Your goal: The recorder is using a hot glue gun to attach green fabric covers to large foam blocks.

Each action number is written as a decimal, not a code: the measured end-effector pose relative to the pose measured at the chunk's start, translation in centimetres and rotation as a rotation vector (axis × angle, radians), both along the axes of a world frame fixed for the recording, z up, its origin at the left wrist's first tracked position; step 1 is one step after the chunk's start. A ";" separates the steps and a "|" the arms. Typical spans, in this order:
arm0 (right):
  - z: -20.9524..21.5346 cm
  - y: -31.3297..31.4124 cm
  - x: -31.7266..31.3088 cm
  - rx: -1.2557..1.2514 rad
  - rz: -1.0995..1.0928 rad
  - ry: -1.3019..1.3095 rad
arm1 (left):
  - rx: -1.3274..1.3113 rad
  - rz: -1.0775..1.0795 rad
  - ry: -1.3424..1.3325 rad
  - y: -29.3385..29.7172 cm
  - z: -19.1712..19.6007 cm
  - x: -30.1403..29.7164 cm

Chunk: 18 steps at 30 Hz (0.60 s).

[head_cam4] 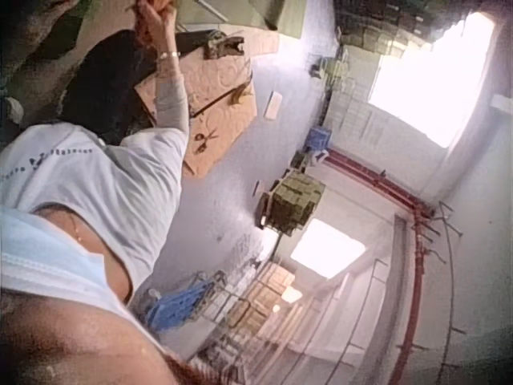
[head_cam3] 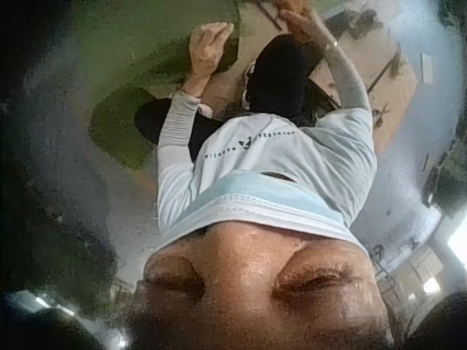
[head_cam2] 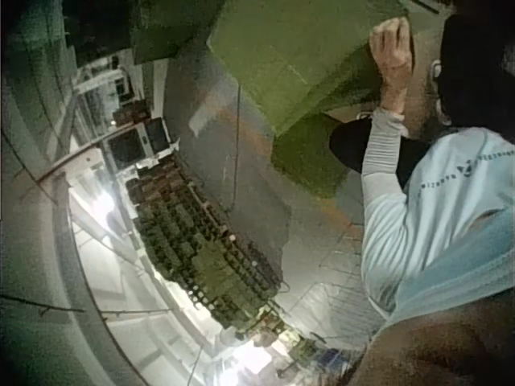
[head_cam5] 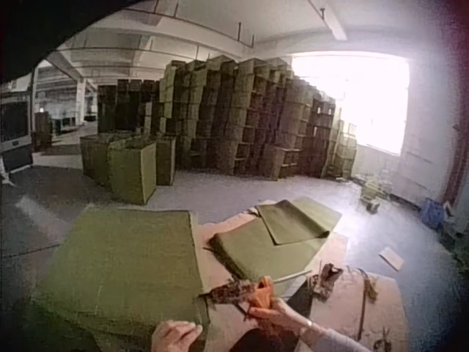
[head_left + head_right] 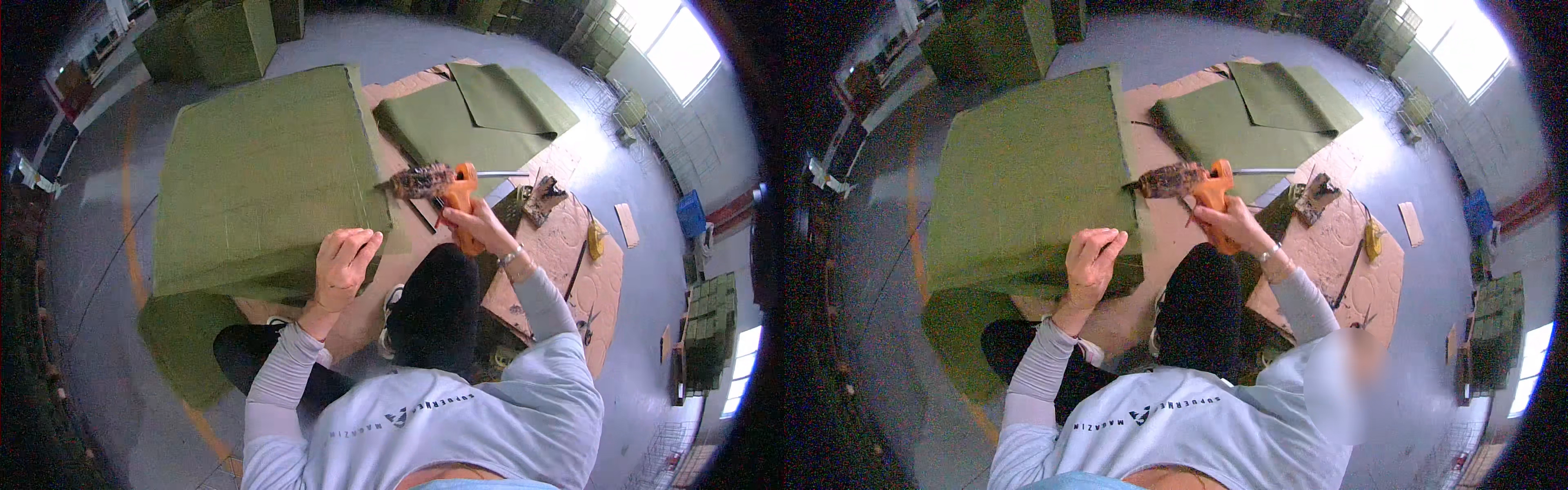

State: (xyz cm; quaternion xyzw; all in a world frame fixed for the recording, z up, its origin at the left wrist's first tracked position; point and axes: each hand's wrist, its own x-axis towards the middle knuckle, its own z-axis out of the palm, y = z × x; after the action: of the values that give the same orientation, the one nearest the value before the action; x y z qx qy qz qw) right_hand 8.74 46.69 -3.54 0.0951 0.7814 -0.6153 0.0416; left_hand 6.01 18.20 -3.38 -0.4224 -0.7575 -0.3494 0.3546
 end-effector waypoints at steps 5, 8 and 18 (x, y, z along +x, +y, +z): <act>-0.1 -0.6 -1.2 -0.069 -0.027 0.008 | -0.004 0.005 0.032 0.2 -0.4 -0.3; -0.9 0.2 -6.2 0.100 -0.078 0.063 | 0.016 -0.015 -0.013 0.1 -0.4 -0.3; -3.6 0.9 -25.1 0.179 -0.266 0.395 | -0.039 -0.028 -0.012 0.0 -0.6 -0.6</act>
State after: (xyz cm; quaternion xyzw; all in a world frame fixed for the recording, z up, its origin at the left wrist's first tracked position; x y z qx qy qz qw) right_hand -16.35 47.60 -7.11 0.0785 0.8063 -0.5504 -0.2017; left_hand 5.37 18.16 -4.01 -0.4377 -0.7604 -0.3420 0.3365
